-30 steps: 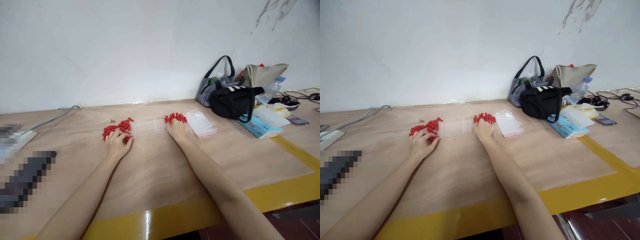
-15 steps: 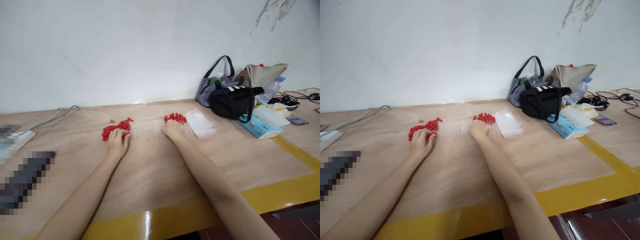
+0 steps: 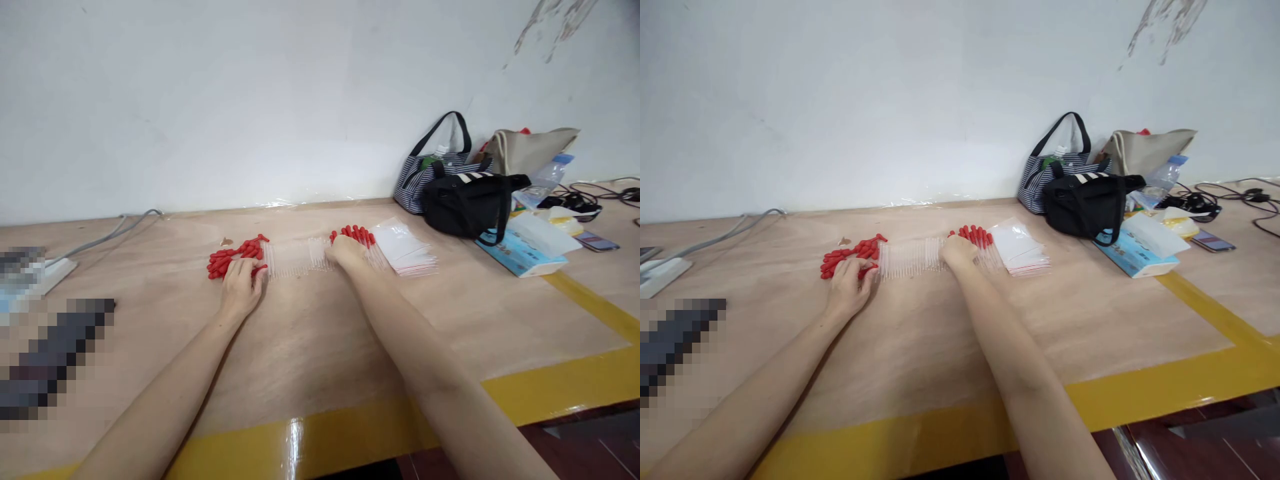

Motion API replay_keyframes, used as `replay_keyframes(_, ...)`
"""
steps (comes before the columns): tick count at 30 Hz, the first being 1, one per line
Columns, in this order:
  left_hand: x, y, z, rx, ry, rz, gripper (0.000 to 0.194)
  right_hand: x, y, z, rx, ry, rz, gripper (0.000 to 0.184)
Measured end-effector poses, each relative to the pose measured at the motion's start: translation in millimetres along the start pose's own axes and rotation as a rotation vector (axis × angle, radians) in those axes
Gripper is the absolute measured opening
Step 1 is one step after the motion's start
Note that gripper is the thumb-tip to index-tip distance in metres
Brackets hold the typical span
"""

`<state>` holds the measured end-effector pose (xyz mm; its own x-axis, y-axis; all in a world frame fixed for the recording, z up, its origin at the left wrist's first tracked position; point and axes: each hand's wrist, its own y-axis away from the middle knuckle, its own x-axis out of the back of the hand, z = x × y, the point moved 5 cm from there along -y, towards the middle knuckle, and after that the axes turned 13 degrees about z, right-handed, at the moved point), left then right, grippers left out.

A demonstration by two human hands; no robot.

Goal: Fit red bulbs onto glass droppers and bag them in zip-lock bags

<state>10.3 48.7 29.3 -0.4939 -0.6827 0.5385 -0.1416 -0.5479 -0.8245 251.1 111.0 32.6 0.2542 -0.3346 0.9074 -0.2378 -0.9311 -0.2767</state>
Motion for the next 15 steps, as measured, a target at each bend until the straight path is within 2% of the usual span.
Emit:
replay_keyframes(3,0.2,1,4,0.039,0.054,-0.002,0.014,12,8,5,-0.048,-0.012,0.025,0.03)
replay_keyframes(5,-1.2,3,12,0.064,0.117,-0.026,0.015,24,17,9,-0.001,-0.077,0.074,0.027)
replay_keyframes(7,-4.3,5,25,0.07,0.198,-0.073,0.016,32,32,13,0.119,-0.2,0.109,0.024)
replay_keyframes(11,-11.1,11,55,0.076,0.361,-0.138,0.021,36,71,22,0.389,-0.521,0.059,0.023)
replay_keyframes(15,-20.7,18,73,0.161,0.478,-0.26,0.021,35,104,26,0.547,-0.635,0.101,0.026)
